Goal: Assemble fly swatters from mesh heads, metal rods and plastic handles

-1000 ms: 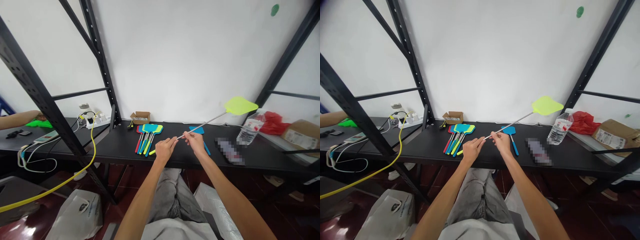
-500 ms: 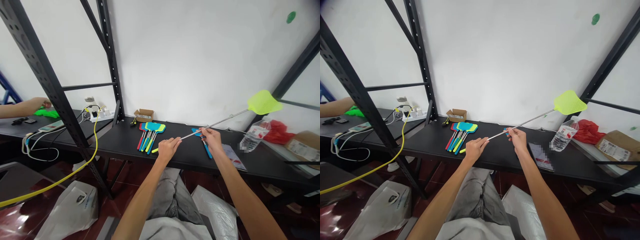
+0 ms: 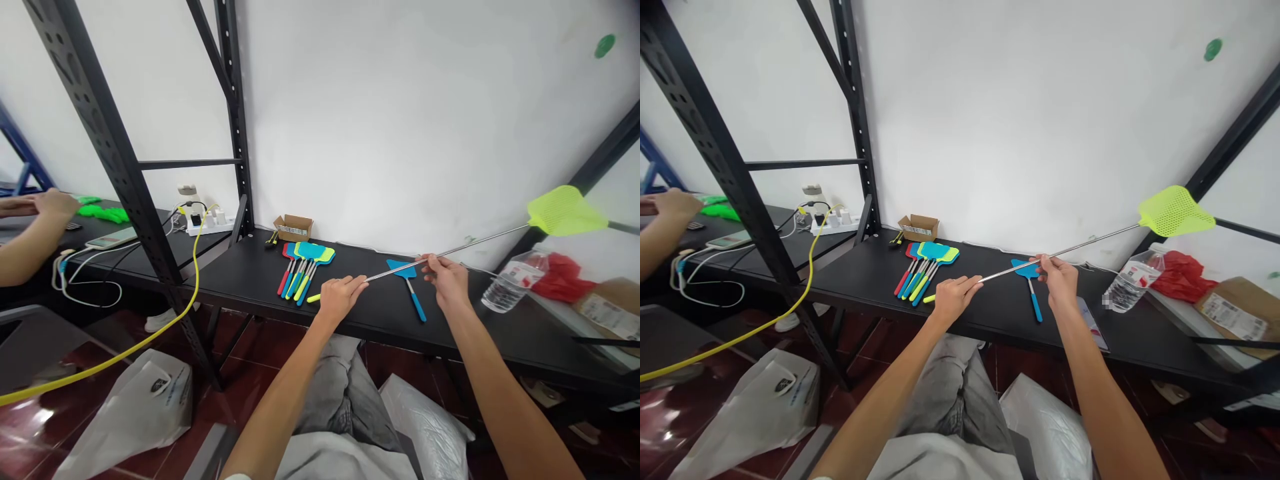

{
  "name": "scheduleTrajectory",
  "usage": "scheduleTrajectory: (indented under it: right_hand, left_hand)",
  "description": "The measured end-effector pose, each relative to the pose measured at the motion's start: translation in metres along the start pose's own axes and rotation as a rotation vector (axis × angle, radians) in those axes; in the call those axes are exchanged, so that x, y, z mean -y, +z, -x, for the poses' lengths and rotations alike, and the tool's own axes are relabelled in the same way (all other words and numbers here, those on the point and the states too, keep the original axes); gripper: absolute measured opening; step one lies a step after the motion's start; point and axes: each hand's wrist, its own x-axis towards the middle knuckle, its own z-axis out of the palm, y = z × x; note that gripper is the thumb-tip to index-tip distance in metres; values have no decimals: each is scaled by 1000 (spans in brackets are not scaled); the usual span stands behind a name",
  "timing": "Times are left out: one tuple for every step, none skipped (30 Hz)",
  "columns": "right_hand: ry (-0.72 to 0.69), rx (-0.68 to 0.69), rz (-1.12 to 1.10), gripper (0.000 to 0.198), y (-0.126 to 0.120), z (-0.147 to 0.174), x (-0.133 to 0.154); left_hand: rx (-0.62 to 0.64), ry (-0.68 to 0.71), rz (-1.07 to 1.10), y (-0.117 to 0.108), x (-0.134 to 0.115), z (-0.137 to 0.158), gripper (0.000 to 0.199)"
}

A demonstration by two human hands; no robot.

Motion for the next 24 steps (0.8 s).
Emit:
scheduleTrajectory:
  right_hand:
    - [-3, -6, -6, 32, 0, 0, 1]
    - [-5, -9, -12, 33, 0, 0, 2]
    - [-6, -8, -17, 33, -1, 1, 3]
    - [-6, -5, -24, 33, -1, 1, 4]
    - [-6, -3, -34, 33, -2, 1, 6]
    - [-5, -4, -49, 32, -5, 1, 7]
    - [-6, -11, -67, 32, -8, 1, 9]
    - [-9, -21, -85, 32, -11, 0, 11]
    - [-15, -32, -101, 32, -16, -1, 14]
    - [-24, -39, -113, 32, -21, -2, 18]
    - [-36, -40, -123, 31, -26, -4, 21]
    - [-50, -42, -137, 30, -31, -6, 26]
    - [-67, -48, -158, 29, -36, -8, 30]
    - [-86, -61, -183, 27, -40, -10, 35]
    - [-104, -81, -207, 25, -44, -12, 40]
    - [-122, -101, -224, 23, -47, -13, 44]
    - [-137, -117, -232, 21, -49, -14, 48]
    - [-150, -125, -231, 19, -51, -14, 52]
    - [-161, -127, -225, 18, -52, -15, 54]
    - [-172, -127, -221, 17, -53, -15, 56]
    - [-183, -128, -220, 18, -53, -14, 58]
    - [-193, -129, -221, 19, -53, -14, 59]
    - [-201, -127, -223, 21, -52, -14, 59]
    - [-205, -121, -224, 23, -49, -14, 60]
  left_hand:
    - [-5, 3, -2, 0, 0, 0, 34]
    - [-9, 5, -7, 0, 0, 0, 34]
    - [-12, 7, -12, 0, 1, 0, 34]
    - [-14, 7, -16, 0, 1, -1, 34]
    - [-17, 6, -18, -1, 2, -1, 34]
    - [-21, 4, -20, -1, 2, -1, 34]
    - [-25, 1, -22, -2, 3, -1, 34]
    - [-28, 0, -24, -2, 3, -2, 33]
    - [-27, 1, -26, -2, 3, -2, 33]
    - [-21, 4, -29, -2, 2, -3, 32]
    - [-8, 7, -32, -3, 2, -3, 32]
    - [11, 9, -35, -3, 1, -4, 32]
    - [38, 8, -36, -3, 1, -4, 32]
    - [71, 5, -35, -4, 0, -5, 32]
    - [108, 0, -33, -4, -1, -5, 32]
    - [147, -6, -31, -5, -1, -5, 33]
    - [190, -14, -28, -5, -1, -6, 33]
    - [234, -26, -28, -5, -1, -6, 33]
    - [280, -43, -33, -4, -1, -7, 34]
    - [326, -65, -41, -4, 0, -7, 34]
    - [372, -90, -51, -2, 1, -7, 35]
    - [412, -117, -61, -1, 2, -8, 37]
    - [443, -141, -67, 1, 3, -8, 39]
    - [464, -163, -70, 2, 5, -9, 42]
